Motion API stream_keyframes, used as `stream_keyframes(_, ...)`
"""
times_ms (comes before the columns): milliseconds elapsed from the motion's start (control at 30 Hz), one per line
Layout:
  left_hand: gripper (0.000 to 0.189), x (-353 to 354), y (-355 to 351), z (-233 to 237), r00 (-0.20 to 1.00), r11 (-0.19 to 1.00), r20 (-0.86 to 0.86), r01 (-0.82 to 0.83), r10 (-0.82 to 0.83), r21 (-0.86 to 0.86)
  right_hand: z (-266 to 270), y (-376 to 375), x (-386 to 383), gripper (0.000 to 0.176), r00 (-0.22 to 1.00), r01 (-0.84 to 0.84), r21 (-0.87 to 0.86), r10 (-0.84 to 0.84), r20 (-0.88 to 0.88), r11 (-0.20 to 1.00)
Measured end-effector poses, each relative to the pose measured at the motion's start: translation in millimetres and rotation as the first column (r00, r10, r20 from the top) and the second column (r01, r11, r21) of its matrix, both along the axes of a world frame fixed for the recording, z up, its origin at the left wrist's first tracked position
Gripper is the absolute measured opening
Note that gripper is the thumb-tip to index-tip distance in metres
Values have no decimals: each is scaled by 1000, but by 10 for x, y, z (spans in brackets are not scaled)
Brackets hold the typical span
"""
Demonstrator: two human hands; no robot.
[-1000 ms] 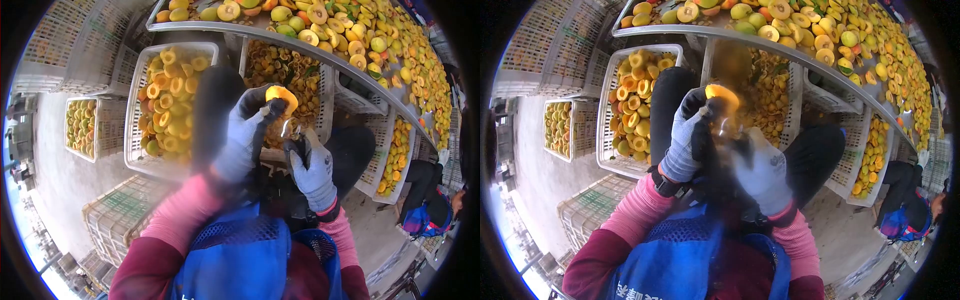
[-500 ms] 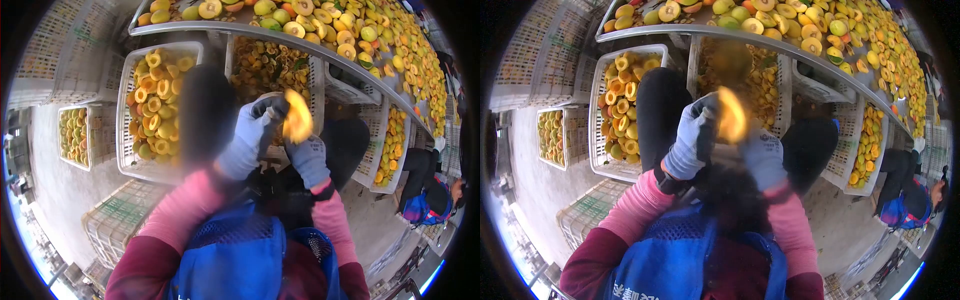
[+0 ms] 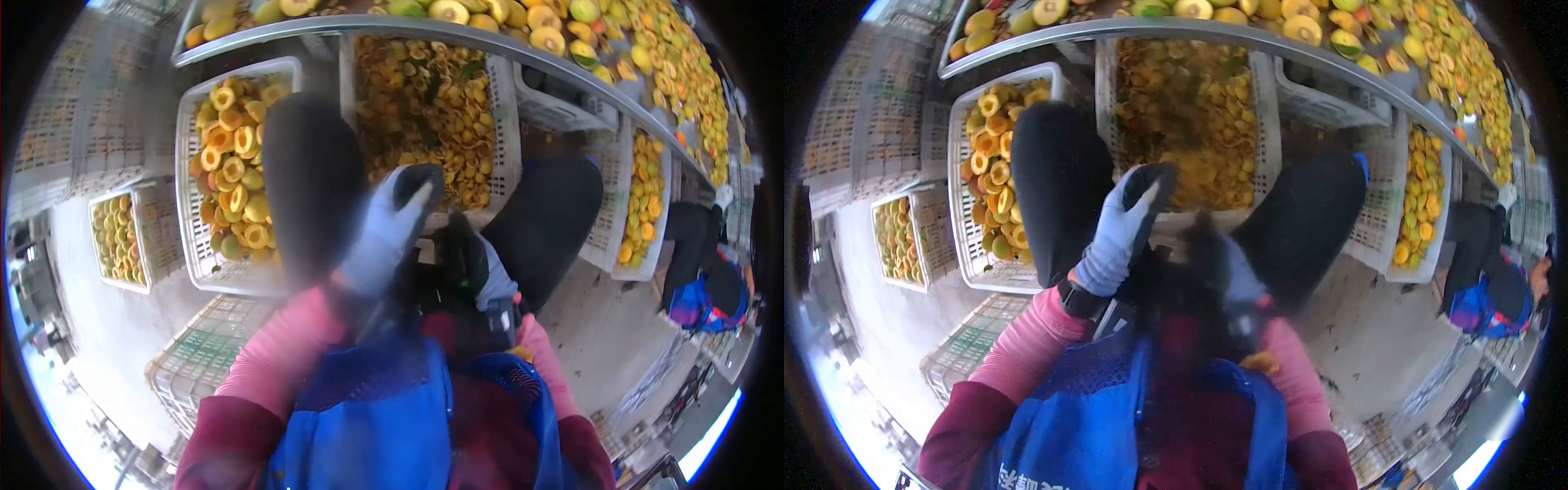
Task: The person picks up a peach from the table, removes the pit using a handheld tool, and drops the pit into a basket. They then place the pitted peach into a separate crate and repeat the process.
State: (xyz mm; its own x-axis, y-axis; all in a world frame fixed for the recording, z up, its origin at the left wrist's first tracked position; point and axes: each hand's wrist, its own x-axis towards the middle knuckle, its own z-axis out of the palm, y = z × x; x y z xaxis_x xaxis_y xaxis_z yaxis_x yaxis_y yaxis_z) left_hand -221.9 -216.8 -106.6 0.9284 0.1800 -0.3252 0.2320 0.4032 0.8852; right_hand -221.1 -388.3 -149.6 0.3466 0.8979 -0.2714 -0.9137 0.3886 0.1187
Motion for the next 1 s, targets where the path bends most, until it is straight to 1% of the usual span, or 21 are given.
stream_keyframes(33, 30, 30, 51, 159, 973, 928, 144, 118, -178, 353, 167, -17, 0, 26, 903, 120, -327, 34, 428, 937)
stream_keyframes(67, 32, 46, 63, 355, 917, 862, 178, 250, -357, 441, 285, -14, 57, 27, 656, 265, -452, 184, 732, 852)
stream_keyframes(100, 35, 73, 74, 524, 830, 769, 202, 352, -519, 534, 403, -12, 110, 29, 350, 472, -531, 404, 845, 704)
stream_keyframes(133, 37, 88, 59, 587, 719, 654, 207, 423, -663, 627, 430, 33, 141, 29, 202, 575, -508, 490, 848, 642)
stream_keyframes(167, 45, 84, -24, 498, 610, 620, 322, 370, -724, 692, 422, 42, 139, 28, 179, 600, -497, 500, 847, 626)
stream_keyframes(200, 47, 57, -102, 458, 551, 558, 286, 424, -784, 714, 413, 56, 141, 28, 184, 610, -497, 500, 847, 617)
stream_keyframes(267, 52, -36, -245, 434, 430, 417, 199, 507, -881, 754, 382, 69, 126, 28, 278, 583, -530, 461, 843, 616)
stream_keyframes(300, 64, -80, -318, 424, 369, 368, 192, 499, -910, 785, 339, 71, 123, 28, 343, 561, -550, 431, 834, 619)
stream_keyframes(400, 60, -105, -433, 496, 243, 389, 331, 256, -912, 885, 126, 80, 129, 28, 608, 459, -614, 278, 744, 642)
stream_keyframes(433, 57, -92, -458, 534, 172, 336, 302, 224, -938, 915, 44, 54, 139, 28, 728, 402, -636, 191, 659, 659)
stream_keyframes(500, 44, -130, -571, 459, 134, 467, 455, 72, -880, 881, -172, -2, 171, 29, 920, 273, -634, -4, 391, 724)
stream_keyframes(533, 38, -160, -598, 424, 121, 509, 507, -14, -854, 861, -291, -28, 211, 30, 971, 202, -619, -71, 230, 759)
stream_keyframes(600, 24, -198, -700, 545, 37, 460, 459, 16, -888, 888, -472, -71, 261, 31, 989, 93, -620, -142, -30, 779)
stream_keyframes(633, 20, -249, -749, 534, 64, 441, 445, -63, -893, 895, -463, -41, 282, 31, 984, 67, -660, -158, -79, 748)
stream_keyframes(667, 16, -305, -805, 507, 84, 427, 439, -136, -894, 894, -472, -26, 279, 32, 981, 49, -715, -170, -98, 698)
stream_keyframes(733, 16, -343, -853, 464, 28, 379, 382, -86, -924, 921, -71, 174, 242, 31, 980, 64, -876, -194, -34, 478)
stream_keyframes(800, 16, -353, -928, 397, 6, 351, 352, -26, -936, 936, 372, 451, 180, 30, 996, 50, -931, -86, 20, 361)
stream_keyframes(833, 16, -355, -971, 359, 23, 344, 344, 5, -939, 939, 48, 262, 203, 28, 996, 89, -867, -72, 61, 490)
stream_keyframes(867, 17, -363, -973, 313, 39, 339, 337, 37, -941, 940, -50, 202, 223, 27, 996, 78, -861, -79, 44, 502)
stream_keyframes(900, 19, -375, -903, 281, 115, 420, 411, 74, -904, 904, -130, 173, 232, 27, 996, 78, -866, -75, 48, 494)
stream_keyframes(1000, 17, -307, -605, 324, 142, 438, 455, -136, -879, 889, -402, 118, 259, 26, 991, 136, -888, -60, 122, 440)
